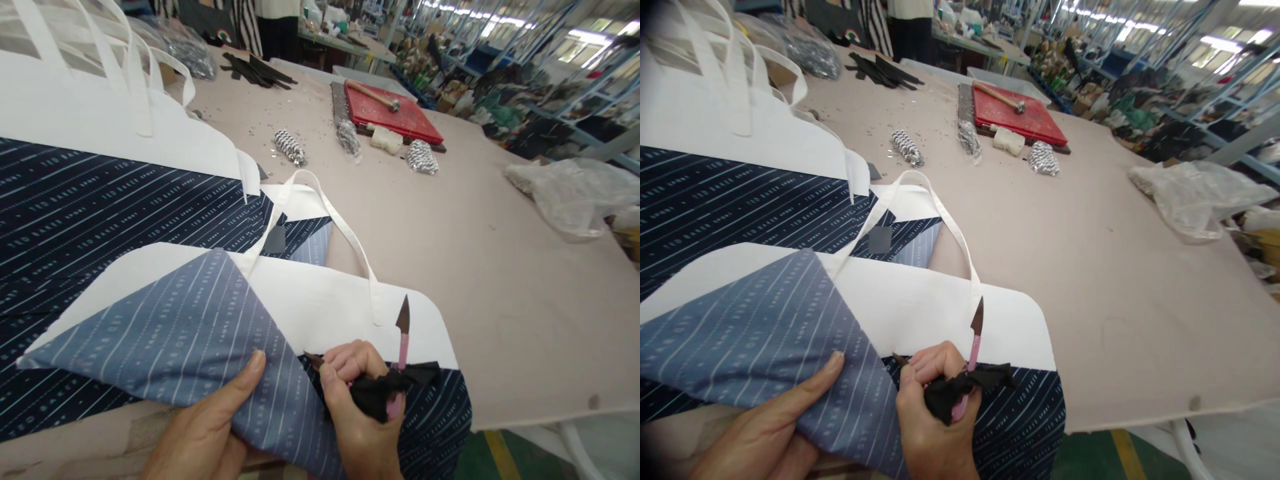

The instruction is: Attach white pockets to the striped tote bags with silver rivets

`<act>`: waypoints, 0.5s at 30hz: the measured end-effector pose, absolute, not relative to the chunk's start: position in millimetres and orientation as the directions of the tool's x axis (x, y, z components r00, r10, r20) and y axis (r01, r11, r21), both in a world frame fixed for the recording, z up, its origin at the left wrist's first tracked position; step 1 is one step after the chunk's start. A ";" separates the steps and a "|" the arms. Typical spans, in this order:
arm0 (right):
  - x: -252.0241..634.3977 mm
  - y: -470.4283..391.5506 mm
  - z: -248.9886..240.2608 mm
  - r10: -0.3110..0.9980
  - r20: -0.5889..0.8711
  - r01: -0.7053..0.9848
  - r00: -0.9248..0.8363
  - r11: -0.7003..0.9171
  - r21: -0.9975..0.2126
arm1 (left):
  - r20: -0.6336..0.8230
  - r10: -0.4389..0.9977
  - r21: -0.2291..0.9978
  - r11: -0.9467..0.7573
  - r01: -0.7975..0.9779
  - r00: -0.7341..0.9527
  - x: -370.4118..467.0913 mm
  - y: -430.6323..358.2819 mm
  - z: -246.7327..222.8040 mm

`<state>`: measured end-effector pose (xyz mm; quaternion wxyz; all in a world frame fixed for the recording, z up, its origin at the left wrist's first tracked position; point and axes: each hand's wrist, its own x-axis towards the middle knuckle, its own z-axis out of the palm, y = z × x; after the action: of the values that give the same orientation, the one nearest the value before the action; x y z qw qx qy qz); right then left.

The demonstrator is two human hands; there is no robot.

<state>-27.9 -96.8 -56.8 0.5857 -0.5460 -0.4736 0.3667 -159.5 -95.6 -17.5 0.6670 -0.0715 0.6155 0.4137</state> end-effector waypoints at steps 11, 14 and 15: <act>-18.3 -96.5 -60.1 0.948 0.033 -0.155 0.315 0.085 -0.984 | -0.884 0.457 0.406 0.646 -0.646 -0.099 -158.8 -90.9 -11.3; -16.7 -97.3 -60.6 0.949 0.042 -0.148 0.311 0.092 -0.985 | -0.874 0.480 0.411 0.639 -0.651 -0.080 -160.5 -92.9 -13.9; -17.0 -97.2 -60.4 0.950 0.049 -0.141 0.310 0.096 -0.985 | -0.872 0.482 0.416 0.636 -0.650 -0.087 -160.8 -93.8 -14.8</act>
<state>-17.0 -97.2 -60.4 0.6264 -0.5123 -0.3947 0.4352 -160.8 -93.8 -14.8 0.6721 -0.0693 0.6053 0.4209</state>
